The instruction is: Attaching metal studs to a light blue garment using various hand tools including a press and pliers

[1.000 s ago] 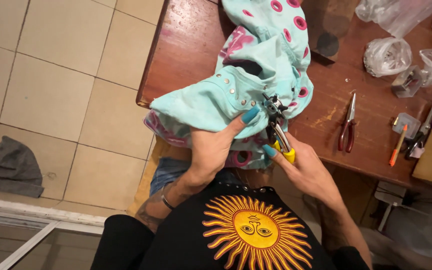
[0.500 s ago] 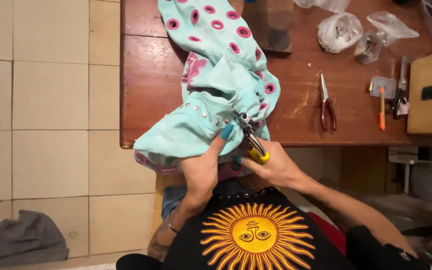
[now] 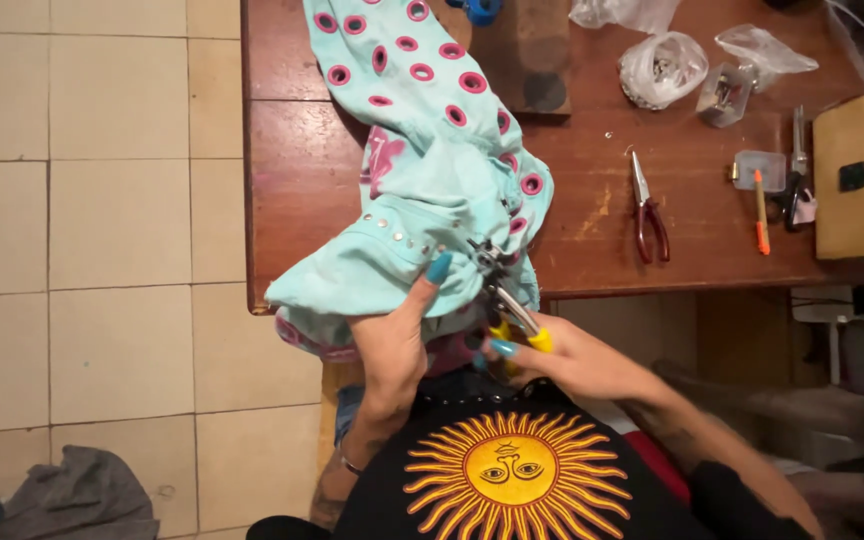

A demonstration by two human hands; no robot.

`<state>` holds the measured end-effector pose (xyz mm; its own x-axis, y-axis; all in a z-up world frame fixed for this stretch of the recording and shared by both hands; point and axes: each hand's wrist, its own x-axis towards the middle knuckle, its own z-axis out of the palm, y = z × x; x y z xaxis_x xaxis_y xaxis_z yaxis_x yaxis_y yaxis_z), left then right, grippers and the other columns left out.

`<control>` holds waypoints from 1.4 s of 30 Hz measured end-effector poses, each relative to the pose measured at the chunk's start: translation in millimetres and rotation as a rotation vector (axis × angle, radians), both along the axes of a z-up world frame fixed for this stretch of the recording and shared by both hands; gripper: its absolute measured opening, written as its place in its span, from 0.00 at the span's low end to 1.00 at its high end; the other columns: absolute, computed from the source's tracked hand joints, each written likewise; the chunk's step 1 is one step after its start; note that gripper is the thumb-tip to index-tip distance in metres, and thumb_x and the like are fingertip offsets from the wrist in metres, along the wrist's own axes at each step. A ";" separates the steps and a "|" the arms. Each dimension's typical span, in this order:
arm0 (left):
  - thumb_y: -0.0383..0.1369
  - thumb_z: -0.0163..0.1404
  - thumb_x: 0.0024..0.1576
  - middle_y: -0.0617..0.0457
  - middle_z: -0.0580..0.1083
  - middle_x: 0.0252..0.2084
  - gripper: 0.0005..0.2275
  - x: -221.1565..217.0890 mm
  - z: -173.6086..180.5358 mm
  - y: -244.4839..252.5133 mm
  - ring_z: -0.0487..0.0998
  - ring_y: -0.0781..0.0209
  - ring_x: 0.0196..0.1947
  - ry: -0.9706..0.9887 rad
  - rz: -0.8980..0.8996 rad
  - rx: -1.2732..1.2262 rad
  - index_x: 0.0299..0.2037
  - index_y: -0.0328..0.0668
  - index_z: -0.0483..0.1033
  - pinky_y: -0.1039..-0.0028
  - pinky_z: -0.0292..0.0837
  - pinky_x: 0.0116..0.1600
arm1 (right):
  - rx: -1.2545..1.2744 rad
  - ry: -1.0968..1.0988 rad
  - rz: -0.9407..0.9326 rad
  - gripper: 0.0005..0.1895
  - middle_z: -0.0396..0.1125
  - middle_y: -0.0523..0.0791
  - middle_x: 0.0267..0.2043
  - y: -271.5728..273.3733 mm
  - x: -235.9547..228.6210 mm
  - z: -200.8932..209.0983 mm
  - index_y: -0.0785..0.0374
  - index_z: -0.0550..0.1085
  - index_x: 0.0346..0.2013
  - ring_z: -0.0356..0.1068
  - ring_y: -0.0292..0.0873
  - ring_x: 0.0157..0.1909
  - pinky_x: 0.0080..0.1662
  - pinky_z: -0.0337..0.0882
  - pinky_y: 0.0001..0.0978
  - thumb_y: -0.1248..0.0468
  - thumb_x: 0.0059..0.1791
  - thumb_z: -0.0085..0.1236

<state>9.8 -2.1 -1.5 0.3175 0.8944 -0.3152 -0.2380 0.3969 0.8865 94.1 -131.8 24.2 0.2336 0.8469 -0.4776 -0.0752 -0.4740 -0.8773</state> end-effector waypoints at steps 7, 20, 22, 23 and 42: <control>0.18 0.57 0.37 0.45 0.65 0.47 0.30 10.2 -6.5 5.0 0.61 0.62 0.47 -0.028 0.115 -0.031 0.52 0.26 0.60 0.65 0.62 0.55 | -0.004 -0.002 0.063 0.14 0.70 0.48 0.38 -59.9 27.9 9.0 0.66 0.70 0.42 0.66 0.41 0.42 0.45 0.66 0.40 0.64 0.44 0.45; 0.21 0.54 0.35 0.46 0.70 0.47 0.23 15.8 5.9 11.0 0.70 0.60 0.45 -0.101 0.112 -0.367 0.44 0.26 0.68 0.71 0.65 0.54 | -0.520 -1.436 -0.581 0.24 0.55 0.66 0.44 -74.0 120.9 -18.3 0.72 0.55 0.54 0.57 0.69 0.39 0.39 0.57 0.58 0.60 0.50 0.47; 0.23 0.56 0.32 0.47 0.71 0.45 0.23 23.7 28.0 11.9 0.71 0.62 0.44 -0.001 0.075 -0.364 0.42 0.27 0.70 0.74 0.66 0.54 | -0.632 -1.507 -0.552 0.25 0.55 0.64 0.43 -70.0 130.1 -34.6 0.70 0.56 0.53 0.57 0.65 0.41 0.39 0.60 0.57 0.60 0.49 0.51; 0.23 0.55 0.32 0.46 0.70 0.47 0.24 25.6 32.9 13.6 0.70 0.60 0.46 -0.035 0.096 -0.401 0.44 0.27 0.69 0.73 0.65 0.55 | -0.640 -1.554 -0.554 0.25 0.55 0.63 0.45 -66.8 131.7 -39.5 0.69 0.56 0.53 0.56 0.66 0.41 0.40 0.58 0.59 0.59 0.48 0.51; 0.27 0.36 0.52 0.45 0.60 0.56 0.19 28.6 16.2 -20.2 0.58 0.52 0.58 -0.692 -0.114 -0.648 0.56 0.39 0.58 0.58 0.46 0.65 | 0.437 -1.026 -0.450 0.25 0.67 0.36 0.27 -36.2 64.8 -30.8 0.51 0.72 0.33 0.69 0.39 0.32 0.38 0.66 0.28 0.42 0.45 0.28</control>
